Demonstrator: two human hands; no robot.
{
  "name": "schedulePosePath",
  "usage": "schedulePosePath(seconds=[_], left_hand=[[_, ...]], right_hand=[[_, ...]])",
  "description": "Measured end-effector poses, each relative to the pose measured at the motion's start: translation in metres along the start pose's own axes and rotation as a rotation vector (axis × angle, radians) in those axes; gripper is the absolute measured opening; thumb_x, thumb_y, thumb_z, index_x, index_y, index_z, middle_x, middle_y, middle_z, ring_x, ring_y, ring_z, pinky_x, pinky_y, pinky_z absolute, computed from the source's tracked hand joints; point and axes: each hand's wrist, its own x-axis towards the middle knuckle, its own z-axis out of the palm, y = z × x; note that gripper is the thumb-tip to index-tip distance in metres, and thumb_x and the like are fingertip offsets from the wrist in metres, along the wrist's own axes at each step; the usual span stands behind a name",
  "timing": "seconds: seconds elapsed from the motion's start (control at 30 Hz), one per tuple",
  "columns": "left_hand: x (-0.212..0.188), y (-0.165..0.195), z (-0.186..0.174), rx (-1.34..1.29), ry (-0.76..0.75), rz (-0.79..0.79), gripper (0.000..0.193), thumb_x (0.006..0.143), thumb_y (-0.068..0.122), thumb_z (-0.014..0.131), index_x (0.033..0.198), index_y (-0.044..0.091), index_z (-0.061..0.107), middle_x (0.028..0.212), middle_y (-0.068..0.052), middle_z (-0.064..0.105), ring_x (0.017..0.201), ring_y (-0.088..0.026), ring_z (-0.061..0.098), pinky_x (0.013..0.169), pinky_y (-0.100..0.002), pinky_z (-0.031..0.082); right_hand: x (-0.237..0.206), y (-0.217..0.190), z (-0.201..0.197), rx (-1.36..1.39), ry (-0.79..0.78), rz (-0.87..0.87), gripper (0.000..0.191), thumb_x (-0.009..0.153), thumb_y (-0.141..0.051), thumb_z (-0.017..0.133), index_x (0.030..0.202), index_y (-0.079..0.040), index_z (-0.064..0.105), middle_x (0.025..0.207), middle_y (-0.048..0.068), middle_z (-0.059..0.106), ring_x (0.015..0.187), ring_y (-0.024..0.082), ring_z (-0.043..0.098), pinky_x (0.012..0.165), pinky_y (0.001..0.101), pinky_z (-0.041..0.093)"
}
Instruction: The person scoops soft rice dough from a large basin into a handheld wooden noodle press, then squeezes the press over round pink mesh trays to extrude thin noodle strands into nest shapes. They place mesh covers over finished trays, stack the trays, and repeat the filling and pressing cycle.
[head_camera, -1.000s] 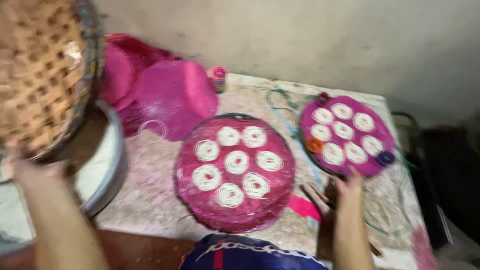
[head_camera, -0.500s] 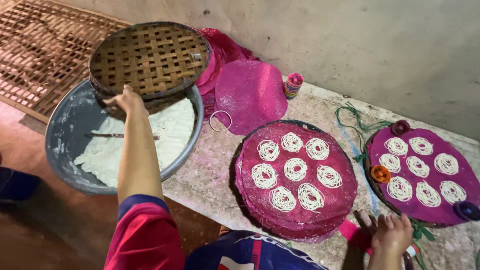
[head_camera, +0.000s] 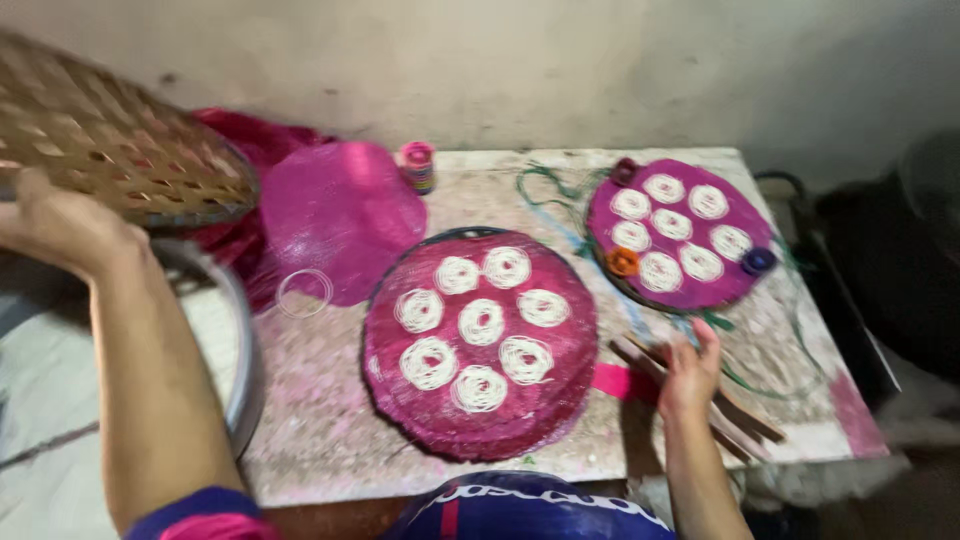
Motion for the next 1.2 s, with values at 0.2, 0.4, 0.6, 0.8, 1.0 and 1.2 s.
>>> schedulePosePath(seconds=[0.2, 0.4, 0.6, 0.8, 1.0, 1.2], left_hand=[[-0.119, -0.016, 0.094, -0.222, -0.269, -0.371, 0.028, 0.109, 0.014, 0.06, 0.133, 0.006, 0.05, 0.137, -0.011, 0.056, 0.123, -0.026, 0.061, 0.11, -0.045, 0.055], [-0.335, -0.091, 0.212, -0.206, -0.552, -0.98, 0.043, 0.097, -0.004, 0.057, 0.139, 0.002, 0.053, 0.121, -0.008, 0.06, 0.1, -0.019, 0.06, 0.085, -0.035, 0.051], [-0.474, -0.153, 0.276, -0.06, -0.682, -1.115, 0.049, 0.095, -0.002, 0.055, 0.143, 0.006, 0.054, 0.125, -0.005, 0.066, 0.108, -0.02, 0.065, 0.092, -0.034, 0.055], [-0.502, -0.176, 0.305, 0.378, -0.949, -0.964, 0.045, 0.079, -0.001, 0.065, 0.124, 0.004, 0.068, 0.103, -0.01, 0.075, 0.093, -0.021, 0.07, 0.083, -0.035, 0.054], [-0.5, -0.18, 0.323, 0.759, -1.049, -0.802, 0.042, 0.072, 0.012, 0.073, 0.114, 0.009, 0.075, 0.1, -0.02, 0.076, 0.093, -0.031, 0.073, 0.083, -0.041, 0.055], [-0.495, -0.196, 0.319, 1.035, -1.268, -0.64, 0.043, 0.078, 0.029, 0.077, 0.11, 0.001, 0.074, 0.111, -0.027, 0.07, 0.105, -0.041, 0.068, 0.092, -0.048, 0.054]], right_hand=[[0.014, -0.072, 0.023, 0.015, -0.401, 0.1, 0.056, 0.103, -0.025, 0.059, 0.152, -0.005, 0.04, 0.143, 0.017, 0.056, 0.112, 0.026, 0.067, 0.093, 0.037, 0.052], [0.095, -0.118, -0.004, 0.19, -0.279, 0.124, 0.064, 0.106, -0.043, 0.047, 0.16, -0.01, 0.034, 0.135, 0.015, 0.061, 0.098, 0.02, 0.065, 0.087, 0.0365, 0.057], [0.177, -0.105, -0.07, -0.3, -0.066, 0.01, 0.065, 0.1, 0.0, 0.066, 0.162, -0.01, 0.05, 0.11, 0.006, 0.058, 0.09, 0.014, 0.054, 0.075, 0.0318, 0.043], [0.216, -0.094, -0.077, -0.488, -0.005, -0.035, 0.06, 0.09, 0.005, 0.07, 0.146, -0.008, 0.057, 0.107, 0.0, 0.065, 0.091, 0.007, 0.06, 0.076, 0.0228, 0.05], [0.233, -0.093, -0.064, -0.416, 0.013, 0.137, 0.06, 0.087, 0.006, 0.069, 0.144, -0.01, 0.063, 0.089, 0.0, 0.059, 0.076, 0.011, 0.053, 0.063, 0.026, 0.044], [0.242, -0.069, -0.066, -0.485, 0.037, 0.115, 0.061, 0.086, 0.006, 0.075, 0.144, -0.006, 0.06, 0.091, 0.001, 0.06, 0.078, 0.011, 0.056, 0.069, 0.0246, 0.048]])
